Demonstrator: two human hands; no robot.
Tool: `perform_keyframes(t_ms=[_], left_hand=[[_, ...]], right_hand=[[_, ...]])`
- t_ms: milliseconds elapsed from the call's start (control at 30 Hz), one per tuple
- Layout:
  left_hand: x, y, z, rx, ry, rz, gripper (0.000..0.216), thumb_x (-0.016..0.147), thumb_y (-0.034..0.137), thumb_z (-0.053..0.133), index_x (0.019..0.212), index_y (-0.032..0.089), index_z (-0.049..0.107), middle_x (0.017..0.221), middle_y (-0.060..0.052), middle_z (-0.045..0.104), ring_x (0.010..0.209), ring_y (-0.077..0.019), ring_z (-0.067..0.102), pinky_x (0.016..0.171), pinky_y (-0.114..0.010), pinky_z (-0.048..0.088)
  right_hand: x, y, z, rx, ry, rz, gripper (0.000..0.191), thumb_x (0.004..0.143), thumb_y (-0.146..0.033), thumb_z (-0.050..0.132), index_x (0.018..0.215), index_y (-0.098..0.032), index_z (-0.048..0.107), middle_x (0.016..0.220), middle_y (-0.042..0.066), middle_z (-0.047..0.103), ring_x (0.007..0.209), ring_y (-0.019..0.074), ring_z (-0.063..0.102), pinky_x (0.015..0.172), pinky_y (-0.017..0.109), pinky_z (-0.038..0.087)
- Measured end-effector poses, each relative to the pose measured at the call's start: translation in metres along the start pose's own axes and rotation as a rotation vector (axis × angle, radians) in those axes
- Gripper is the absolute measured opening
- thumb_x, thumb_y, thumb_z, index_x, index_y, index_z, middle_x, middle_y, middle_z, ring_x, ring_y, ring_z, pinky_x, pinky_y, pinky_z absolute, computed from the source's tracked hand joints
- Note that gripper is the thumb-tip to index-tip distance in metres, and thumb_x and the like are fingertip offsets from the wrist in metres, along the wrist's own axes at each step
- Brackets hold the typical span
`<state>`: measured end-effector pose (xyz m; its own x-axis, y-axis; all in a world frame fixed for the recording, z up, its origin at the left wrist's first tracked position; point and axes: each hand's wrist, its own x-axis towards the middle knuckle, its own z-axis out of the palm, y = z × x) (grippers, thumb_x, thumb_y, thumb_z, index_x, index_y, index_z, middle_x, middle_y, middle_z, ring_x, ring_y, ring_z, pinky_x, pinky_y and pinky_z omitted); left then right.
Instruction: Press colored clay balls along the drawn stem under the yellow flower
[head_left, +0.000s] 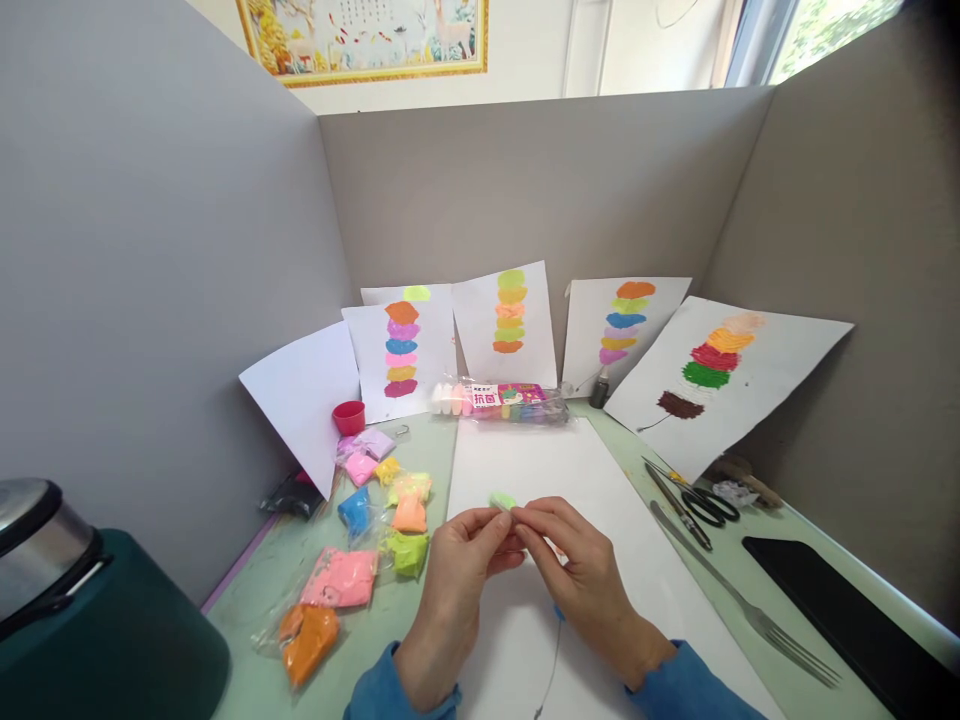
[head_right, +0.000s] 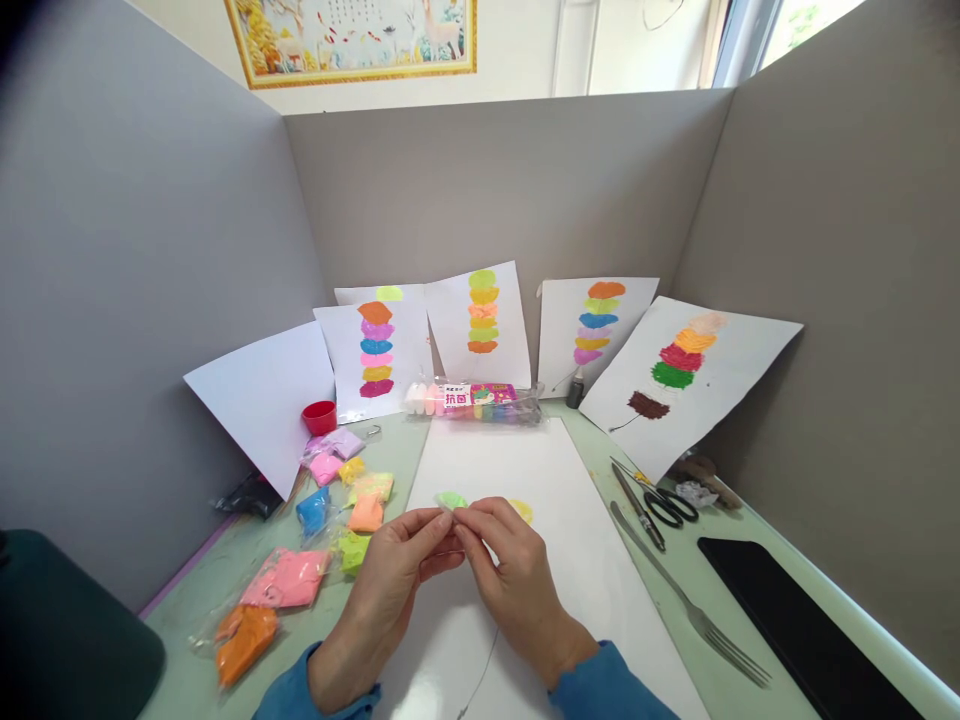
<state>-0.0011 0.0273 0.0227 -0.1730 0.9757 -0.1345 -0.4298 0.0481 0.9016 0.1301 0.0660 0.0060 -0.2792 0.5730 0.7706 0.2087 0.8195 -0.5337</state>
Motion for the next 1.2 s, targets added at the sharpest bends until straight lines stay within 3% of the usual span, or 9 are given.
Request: perform_keyframes(t_ms=[267, 567, 800, 967, 1200], left_hand=[[0.001, -0.001, 0.0, 0.061, 0.052, -0.01, 0.031, 0.064, 0.037, 0.077, 0.076, 0.011, 0.066, 0.074, -0.009, 0.068, 0.07, -0.0184, 0.065, 0.067, -0.03, 0.053], [-0.001, -0.001, 0.002, 0.126, 0.06, -0.02, 0.03, 0.068, 0.038, 0.073, 0.073, 0.011, 0.061, 0.072, -0.006, 0.065, 0.071, -0.018, 0.065, 0.065, -0.03, 0.054], [0.002, -0.005, 0.001, 0.162, 0.085, -0.017, 0.026, 0.071, 0.035, 0.069, 0.076, 0.011, 0.059, 0.073, -0.008, 0.065, 0.071, -0.0192, 0.066, 0.065, -0.03, 0.054], [0.001, -0.005, 0.003, 0.185, 0.084, -0.011, 0.03, 0.072, 0.039, 0.068, 0.076, 0.011, 0.057, 0.075, -0.01, 0.066, 0.072, -0.0199, 0.066, 0.064, -0.03, 0.054], [0.002, -0.007, 0.007, 0.254, 0.139, 0.025, 0.024, 0.07, 0.032, 0.068, 0.07, 0.014, 0.052, 0.062, -0.003, 0.061, 0.061, -0.0166, 0.064, 0.058, -0.028, 0.053]], right_hand=[[-0.001, -0.002, 0.001, 0.035, -0.02, 0.025, 0.021, 0.087, -0.011, 0.05, 0.096, -0.02, 0.067, 0.086, 0.007, 0.063, 0.081, 0.0179, 0.06, 0.069, 0.03, 0.052], [-0.001, 0.003, 0.003, 0.097, -0.064, 0.172, 0.012, 0.085, -0.014, 0.055, 0.08, -0.019, 0.065, 0.078, 0.005, 0.061, 0.076, 0.0171, 0.058, 0.064, 0.029, 0.048], [-0.001, 0.001, 0.001, 0.127, -0.098, 0.164, 0.016, 0.087, -0.014, 0.05, 0.083, -0.018, 0.064, 0.083, 0.006, 0.062, 0.081, 0.018, 0.059, 0.071, 0.031, 0.048], [-0.002, 0.002, 0.002, 0.119, -0.094, 0.191, 0.014, 0.086, -0.014, 0.049, 0.082, -0.018, 0.063, 0.081, 0.006, 0.062, 0.078, 0.0173, 0.058, 0.067, 0.029, 0.048], [-0.007, 0.009, 0.005, 0.139, -0.111, 0.284, 0.015, 0.084, -0.017, 0.052, 0.071, -0.019, 0.058, 0.081, 0.005, 0.06, 0.08, 0.0176, 0.057, 0.068, 0.029, 0.047]])
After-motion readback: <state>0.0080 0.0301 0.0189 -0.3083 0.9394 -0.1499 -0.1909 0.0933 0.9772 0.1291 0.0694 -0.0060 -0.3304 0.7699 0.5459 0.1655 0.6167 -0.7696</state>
